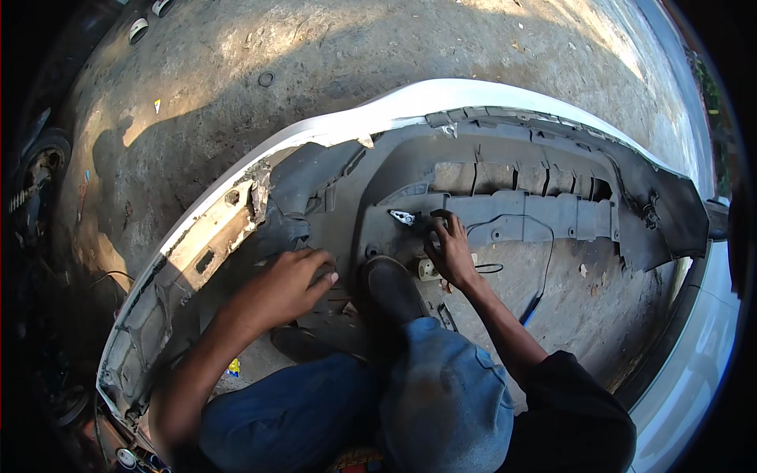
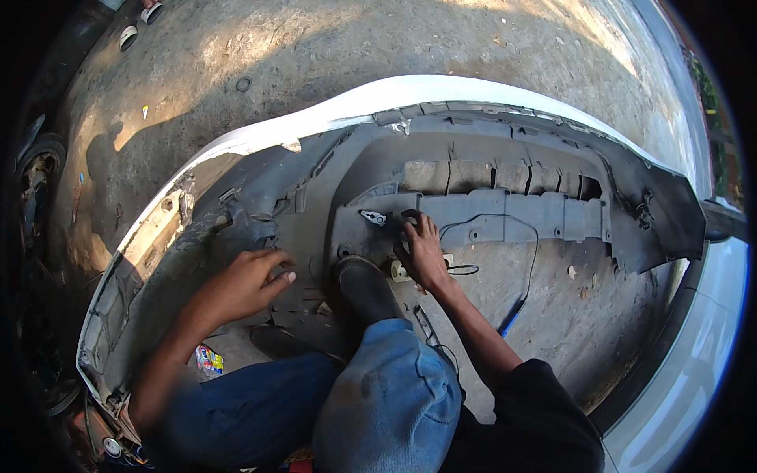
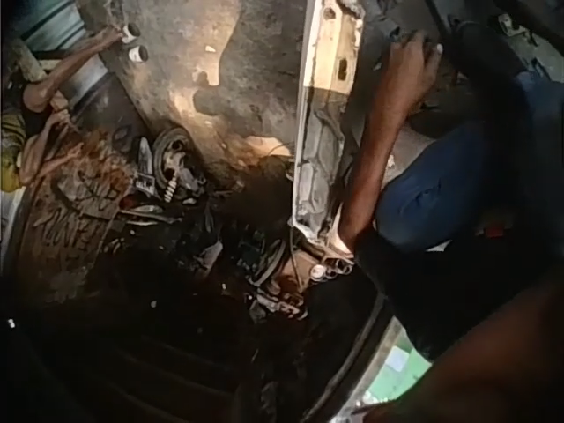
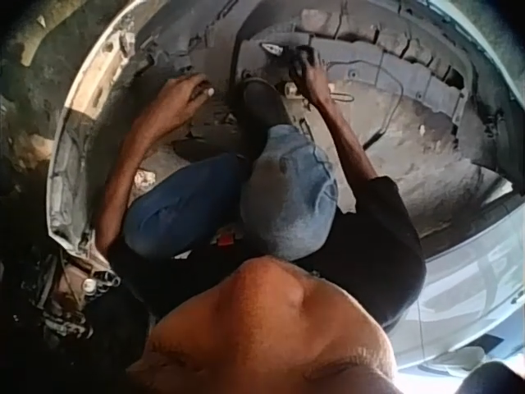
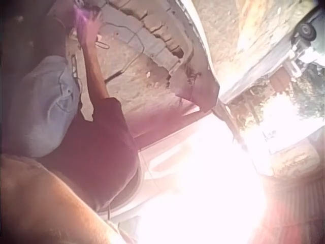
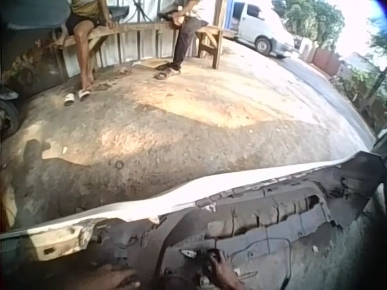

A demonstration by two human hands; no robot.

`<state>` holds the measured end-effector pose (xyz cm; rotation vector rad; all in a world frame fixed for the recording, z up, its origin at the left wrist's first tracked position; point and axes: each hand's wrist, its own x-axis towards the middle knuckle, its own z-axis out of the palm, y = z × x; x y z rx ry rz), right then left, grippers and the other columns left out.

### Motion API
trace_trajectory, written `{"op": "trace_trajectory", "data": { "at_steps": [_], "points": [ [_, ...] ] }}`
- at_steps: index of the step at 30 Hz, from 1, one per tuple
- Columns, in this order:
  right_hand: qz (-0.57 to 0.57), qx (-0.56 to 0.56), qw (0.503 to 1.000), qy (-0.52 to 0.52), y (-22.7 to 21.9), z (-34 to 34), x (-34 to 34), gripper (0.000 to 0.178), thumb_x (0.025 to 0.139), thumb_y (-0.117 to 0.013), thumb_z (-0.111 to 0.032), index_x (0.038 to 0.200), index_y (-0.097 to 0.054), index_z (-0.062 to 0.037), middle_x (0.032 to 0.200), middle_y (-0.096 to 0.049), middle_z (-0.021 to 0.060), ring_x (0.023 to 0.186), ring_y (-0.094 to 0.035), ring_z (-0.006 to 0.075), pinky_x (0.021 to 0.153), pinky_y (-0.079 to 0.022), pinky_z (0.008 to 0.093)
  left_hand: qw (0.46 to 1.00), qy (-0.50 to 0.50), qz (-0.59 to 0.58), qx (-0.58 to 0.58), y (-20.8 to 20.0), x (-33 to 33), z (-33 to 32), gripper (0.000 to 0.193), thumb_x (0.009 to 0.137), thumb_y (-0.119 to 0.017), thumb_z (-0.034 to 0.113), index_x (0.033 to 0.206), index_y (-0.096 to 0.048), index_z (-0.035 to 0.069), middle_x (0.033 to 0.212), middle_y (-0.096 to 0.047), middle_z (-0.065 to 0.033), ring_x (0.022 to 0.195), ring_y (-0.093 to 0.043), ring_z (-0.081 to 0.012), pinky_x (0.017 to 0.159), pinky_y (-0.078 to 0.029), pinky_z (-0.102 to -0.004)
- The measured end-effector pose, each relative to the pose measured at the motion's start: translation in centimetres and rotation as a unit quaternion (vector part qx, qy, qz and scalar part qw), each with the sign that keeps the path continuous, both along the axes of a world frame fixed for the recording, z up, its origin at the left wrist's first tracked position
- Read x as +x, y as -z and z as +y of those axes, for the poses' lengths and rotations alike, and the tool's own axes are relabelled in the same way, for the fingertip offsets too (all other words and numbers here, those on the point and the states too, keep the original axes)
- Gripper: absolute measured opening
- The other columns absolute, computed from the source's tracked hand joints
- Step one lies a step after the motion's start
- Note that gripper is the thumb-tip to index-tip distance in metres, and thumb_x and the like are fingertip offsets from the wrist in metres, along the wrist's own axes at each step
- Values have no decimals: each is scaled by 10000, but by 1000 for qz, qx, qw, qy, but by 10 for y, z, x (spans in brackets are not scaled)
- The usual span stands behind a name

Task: Repairing a damaged car bumper using a soldering iron to melt plastic filler into cracks.

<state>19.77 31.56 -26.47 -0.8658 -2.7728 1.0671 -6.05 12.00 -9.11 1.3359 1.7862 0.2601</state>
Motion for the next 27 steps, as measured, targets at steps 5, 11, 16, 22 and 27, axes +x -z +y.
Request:
{"op": "trace_trajectory", "data": {
  "at_steps": [5, 11, 16, 22, 27],
  "points": [
    [-50, 63, 994, -71, 23, -4, 4, 454, 809, -680, -135, 1245, -565, -83, 1393, -389, 215, 1258, -380, 419, 1069, -327, 511, 969, -165, -159, -88, 5, -8, -13, 335, 973, -586, 292, 1180, -618, 31, 977, -702, -213, 879, -711, -298, 768, -539, -400],
    [-71, 43, 991, -100, 15, -3, 14, 496, 748, -693, -89, 1220, -545, -53, 1374, -385, 242, 1247, -366, 445, 1066, -317, 526, 893, -236, -370, -101, 57, 25, -15, 334, 1021, -536, 269, 1196, -594, -10, 1096, -689, -109, 870, -676, -172, 775, -553, -321],
    [-29, 40, 997, -60, 33, -8, 15, 568, 749, -680, -56, 1290, -510, -31, 1338, -392, 262, 1203, -381, 460, 1050, -339, 517, 860, -303, -411, -13, 144, 69, -5, 449, 1030, -516, 302, 1341, -471, -19, 1226, -622, -171, 990, -658, -200, 851, -534, -321],
    [46, 3, 998, -31, 31, -20, 5, 509, 803, -635, -10, 1290, -490, 10, 1290, -408, 267, 1188, -397, 458, 1025, -360, 517, 906, -310, -282, 62, 187, 112, 20, 689, 993, -537, 443, 1450, -336, -31, 1293, -580, -268, 1076, -655, -329, 923, -509, -377],
    [89, -27, 996, -2, 17, -27, 1, 354, 851, -598, 9, 1193, -508, 17, 1280, -410, 263, 1150, -447, 440, 979, -414, 492, 889, -337, -307, 30, 194, 108, 45, 729, 998, -512, 487, 1451, -323, -53, 1368, -527, -241, 1195, -584, -281, 970, -470, -352]
  ]
}}
